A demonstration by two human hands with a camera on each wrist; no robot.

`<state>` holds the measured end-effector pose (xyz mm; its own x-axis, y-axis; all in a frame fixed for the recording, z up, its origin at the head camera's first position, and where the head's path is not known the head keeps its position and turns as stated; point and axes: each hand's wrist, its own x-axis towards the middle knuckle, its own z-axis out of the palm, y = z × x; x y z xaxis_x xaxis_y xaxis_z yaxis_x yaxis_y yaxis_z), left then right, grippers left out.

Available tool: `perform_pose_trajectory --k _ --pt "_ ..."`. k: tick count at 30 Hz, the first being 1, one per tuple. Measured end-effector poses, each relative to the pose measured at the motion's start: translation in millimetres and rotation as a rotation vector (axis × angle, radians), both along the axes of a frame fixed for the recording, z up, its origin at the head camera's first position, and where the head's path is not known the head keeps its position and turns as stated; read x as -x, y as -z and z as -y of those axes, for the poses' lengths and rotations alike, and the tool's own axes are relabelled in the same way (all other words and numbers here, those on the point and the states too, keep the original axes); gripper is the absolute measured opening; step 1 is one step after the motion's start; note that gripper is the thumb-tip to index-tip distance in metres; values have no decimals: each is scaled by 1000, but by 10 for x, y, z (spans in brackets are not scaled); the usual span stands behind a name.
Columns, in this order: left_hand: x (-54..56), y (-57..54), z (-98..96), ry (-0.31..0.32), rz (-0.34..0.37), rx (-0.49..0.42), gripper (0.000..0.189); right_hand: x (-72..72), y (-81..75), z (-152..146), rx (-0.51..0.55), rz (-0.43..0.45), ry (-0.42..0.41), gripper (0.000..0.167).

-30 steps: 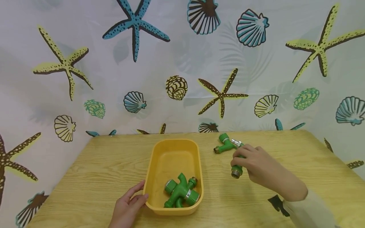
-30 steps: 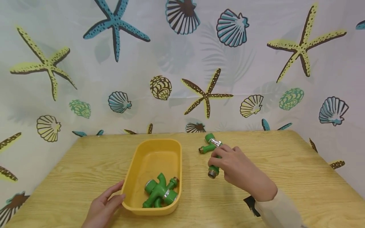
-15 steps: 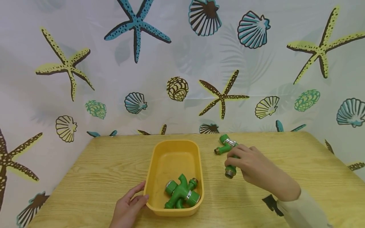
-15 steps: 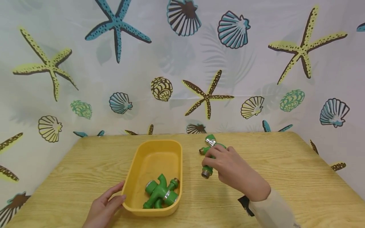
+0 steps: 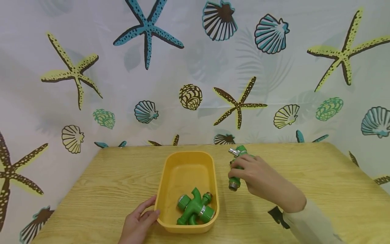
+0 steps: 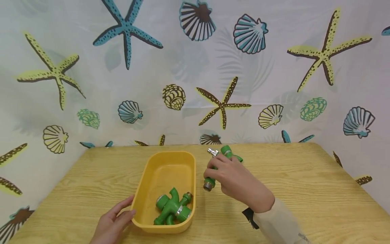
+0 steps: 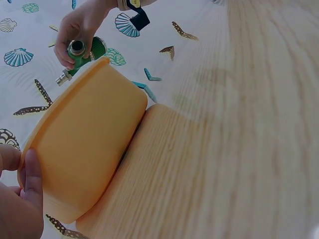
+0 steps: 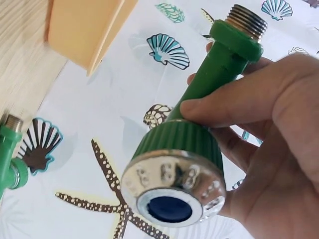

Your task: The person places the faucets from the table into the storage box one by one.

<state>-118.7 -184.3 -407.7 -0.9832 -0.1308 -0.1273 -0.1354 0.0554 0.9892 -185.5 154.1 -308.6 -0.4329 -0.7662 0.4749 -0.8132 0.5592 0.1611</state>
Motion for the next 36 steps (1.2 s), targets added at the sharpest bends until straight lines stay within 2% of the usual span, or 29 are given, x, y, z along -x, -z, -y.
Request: perform_pose_trajectory --k 13,31,36 --pt "-11 -26 -16 15 -13 19 52 60 -30 280 -51 40 -16 47" --pt "-15 -16 -11 18 -32 -14 52 161 40 539 -50 103 -79 39" --pt "-19 -13 -5 15 -26 -13 52 190 17 615 -95 136 -74 37"
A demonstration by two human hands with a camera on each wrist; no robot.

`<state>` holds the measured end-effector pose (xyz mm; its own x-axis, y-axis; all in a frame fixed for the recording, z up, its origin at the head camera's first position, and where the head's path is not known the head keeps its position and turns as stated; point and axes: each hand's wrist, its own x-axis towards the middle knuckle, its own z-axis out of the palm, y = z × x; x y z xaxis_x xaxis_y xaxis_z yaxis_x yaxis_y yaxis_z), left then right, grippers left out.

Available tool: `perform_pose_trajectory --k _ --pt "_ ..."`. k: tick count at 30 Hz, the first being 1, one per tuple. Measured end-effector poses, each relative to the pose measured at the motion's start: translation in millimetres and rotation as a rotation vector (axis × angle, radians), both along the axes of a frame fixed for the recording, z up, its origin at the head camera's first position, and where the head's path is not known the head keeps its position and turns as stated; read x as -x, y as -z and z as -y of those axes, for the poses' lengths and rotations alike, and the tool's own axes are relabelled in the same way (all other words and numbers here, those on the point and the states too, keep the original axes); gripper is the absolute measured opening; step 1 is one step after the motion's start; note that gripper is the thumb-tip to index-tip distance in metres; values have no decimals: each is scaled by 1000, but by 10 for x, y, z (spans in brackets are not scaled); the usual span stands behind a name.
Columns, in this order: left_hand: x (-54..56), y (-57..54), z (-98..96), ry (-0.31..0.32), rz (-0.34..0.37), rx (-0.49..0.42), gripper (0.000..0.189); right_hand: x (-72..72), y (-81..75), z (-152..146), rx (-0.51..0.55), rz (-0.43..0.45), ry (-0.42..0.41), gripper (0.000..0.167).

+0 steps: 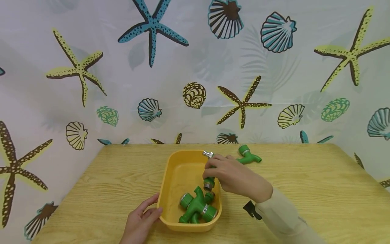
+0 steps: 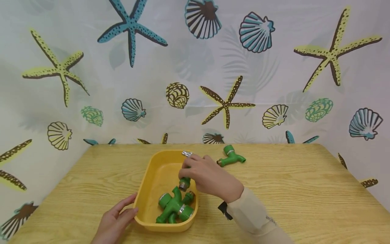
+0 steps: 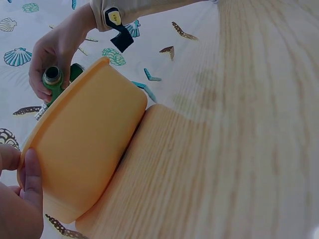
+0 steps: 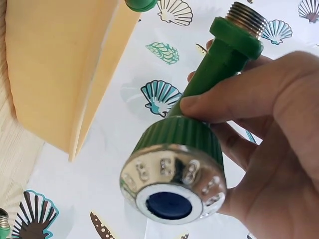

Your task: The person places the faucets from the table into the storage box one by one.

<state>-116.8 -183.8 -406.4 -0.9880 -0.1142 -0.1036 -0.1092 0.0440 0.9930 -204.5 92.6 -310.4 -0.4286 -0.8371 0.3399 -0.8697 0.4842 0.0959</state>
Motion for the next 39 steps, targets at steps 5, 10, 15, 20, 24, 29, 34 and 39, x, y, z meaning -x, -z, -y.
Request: perform_pose_trajectory --k 5,10,15,20,24,29,34,39 --pt "4 -5 -1 5 -8 2 52 47 -28 55 -45 22 -6 36" --pt "3 -13 0 9 -17 1 52 91 -54 112 -91 60 -14 39" --pt "2 -15 4 7 -10 4 52 166 -93 200 -132 105 -32 40" --pt "1 -12 13 -3 12 33 53 253 -121 323 -182 170 -55 44" --pt "2 -6 11 -9 19 42 53 320 -93 410 -245 217 -67 45" --pt "5 3 1 -6 12 25 52 387 -29 487 -300 242 -83 47" --pt "7 10 -4 -5 6 19 53 444 1 557 -336 295 -72 49" --pt "9 16 -8 -2 -5 12 52 534 63 645 -375 362 -62 44"
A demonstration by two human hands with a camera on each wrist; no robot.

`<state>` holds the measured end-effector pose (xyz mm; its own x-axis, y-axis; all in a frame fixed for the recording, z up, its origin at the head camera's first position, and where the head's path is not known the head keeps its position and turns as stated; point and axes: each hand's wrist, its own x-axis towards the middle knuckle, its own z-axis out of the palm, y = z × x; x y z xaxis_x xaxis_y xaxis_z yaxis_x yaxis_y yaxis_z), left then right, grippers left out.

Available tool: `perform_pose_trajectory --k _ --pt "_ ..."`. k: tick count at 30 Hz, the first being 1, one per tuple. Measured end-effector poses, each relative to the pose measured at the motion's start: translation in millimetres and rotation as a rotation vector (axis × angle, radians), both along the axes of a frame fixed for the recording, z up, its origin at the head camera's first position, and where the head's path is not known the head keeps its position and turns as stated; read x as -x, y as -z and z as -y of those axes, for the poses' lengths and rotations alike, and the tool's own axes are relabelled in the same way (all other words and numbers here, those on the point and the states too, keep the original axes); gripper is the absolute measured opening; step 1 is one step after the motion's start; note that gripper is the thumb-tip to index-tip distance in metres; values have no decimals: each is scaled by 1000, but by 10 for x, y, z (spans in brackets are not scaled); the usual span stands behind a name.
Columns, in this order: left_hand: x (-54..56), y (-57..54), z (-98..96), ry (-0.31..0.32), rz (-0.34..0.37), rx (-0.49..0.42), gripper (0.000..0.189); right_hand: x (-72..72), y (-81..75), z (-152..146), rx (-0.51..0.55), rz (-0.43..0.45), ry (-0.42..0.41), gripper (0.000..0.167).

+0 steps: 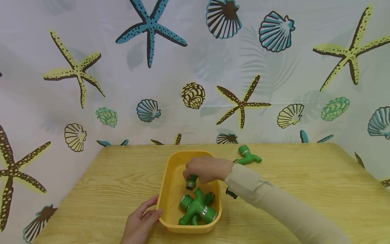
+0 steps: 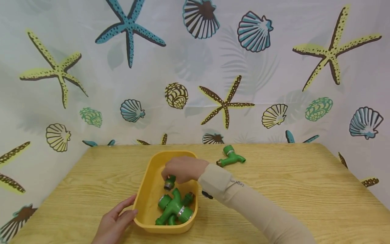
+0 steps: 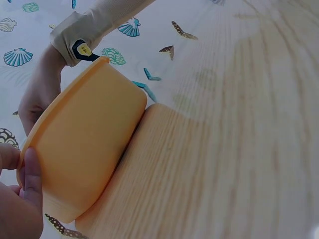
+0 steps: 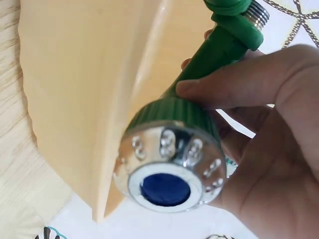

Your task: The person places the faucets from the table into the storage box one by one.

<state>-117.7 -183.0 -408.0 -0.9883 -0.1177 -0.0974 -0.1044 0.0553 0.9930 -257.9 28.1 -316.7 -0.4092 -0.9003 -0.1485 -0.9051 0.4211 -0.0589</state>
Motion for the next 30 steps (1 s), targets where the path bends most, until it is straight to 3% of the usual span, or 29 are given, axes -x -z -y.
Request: perform_pose_trajectory --k 4,8,23,30 --pt "-5 8 -4 3 1 -14 52 27 62 91 -56 29 10 24" --pt "-7 12 -10 7 11 -24 53 15 106 119 -112 28 24 17" --pt "-5 -16 -2 -2 14 7 53 19 173 110 -110 50 22 26" --pt "-7 -22 -14 -2 12 9 53 5 126 99 -98 32 84 36"
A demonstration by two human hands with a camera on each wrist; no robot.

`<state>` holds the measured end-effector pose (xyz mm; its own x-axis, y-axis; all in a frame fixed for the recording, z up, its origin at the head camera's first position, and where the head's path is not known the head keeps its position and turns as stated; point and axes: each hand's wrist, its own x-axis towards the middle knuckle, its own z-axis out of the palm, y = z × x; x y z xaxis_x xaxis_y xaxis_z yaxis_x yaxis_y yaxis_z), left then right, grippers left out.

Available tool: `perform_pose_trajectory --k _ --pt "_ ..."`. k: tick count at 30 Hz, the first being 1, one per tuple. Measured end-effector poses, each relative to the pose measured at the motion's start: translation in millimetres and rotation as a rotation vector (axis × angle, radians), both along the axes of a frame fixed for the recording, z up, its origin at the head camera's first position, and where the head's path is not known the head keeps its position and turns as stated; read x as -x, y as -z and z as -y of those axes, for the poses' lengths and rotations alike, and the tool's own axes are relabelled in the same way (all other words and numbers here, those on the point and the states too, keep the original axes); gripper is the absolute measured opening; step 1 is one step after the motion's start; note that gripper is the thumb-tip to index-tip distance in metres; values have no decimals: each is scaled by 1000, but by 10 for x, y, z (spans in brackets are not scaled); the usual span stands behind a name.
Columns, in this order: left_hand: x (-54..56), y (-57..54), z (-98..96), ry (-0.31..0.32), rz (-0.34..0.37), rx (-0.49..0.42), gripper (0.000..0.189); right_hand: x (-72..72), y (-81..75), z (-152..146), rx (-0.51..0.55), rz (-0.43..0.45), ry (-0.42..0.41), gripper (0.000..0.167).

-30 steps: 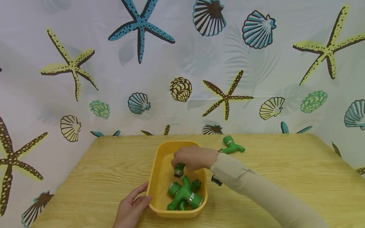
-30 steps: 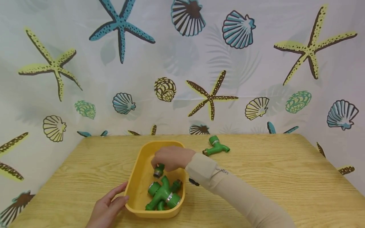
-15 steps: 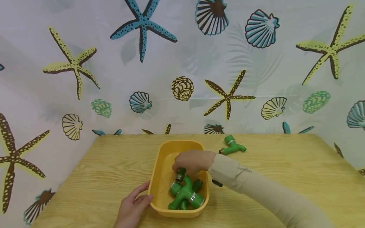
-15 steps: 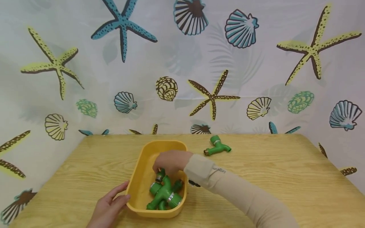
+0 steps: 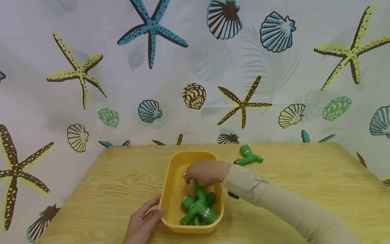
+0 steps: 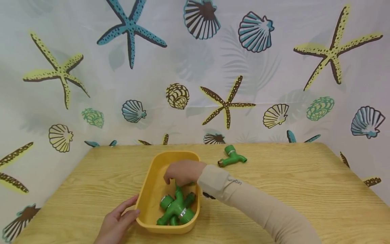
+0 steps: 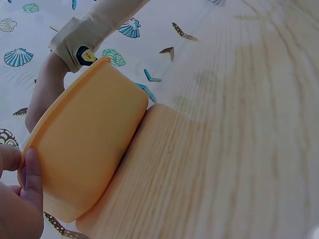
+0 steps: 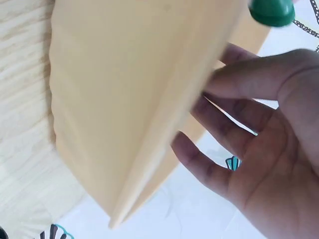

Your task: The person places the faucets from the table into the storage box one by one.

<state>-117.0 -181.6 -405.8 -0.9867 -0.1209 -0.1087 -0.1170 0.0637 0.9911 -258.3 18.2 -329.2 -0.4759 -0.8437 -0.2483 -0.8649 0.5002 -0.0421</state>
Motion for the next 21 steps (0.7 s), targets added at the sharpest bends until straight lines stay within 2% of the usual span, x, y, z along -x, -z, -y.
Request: perform_pose_trajectory --k 6,12,21 --pt "2 8 -5 -2 -5 -17 54 13 -46 -59 21 -26 -12 33" --pt "4 15 0 -1 -7 -16 54 10 -74 -153 75 -105 -46 34" --pt "1 16 12 7 1 7 53 -52 -82 -250 96 -279 -93 56"
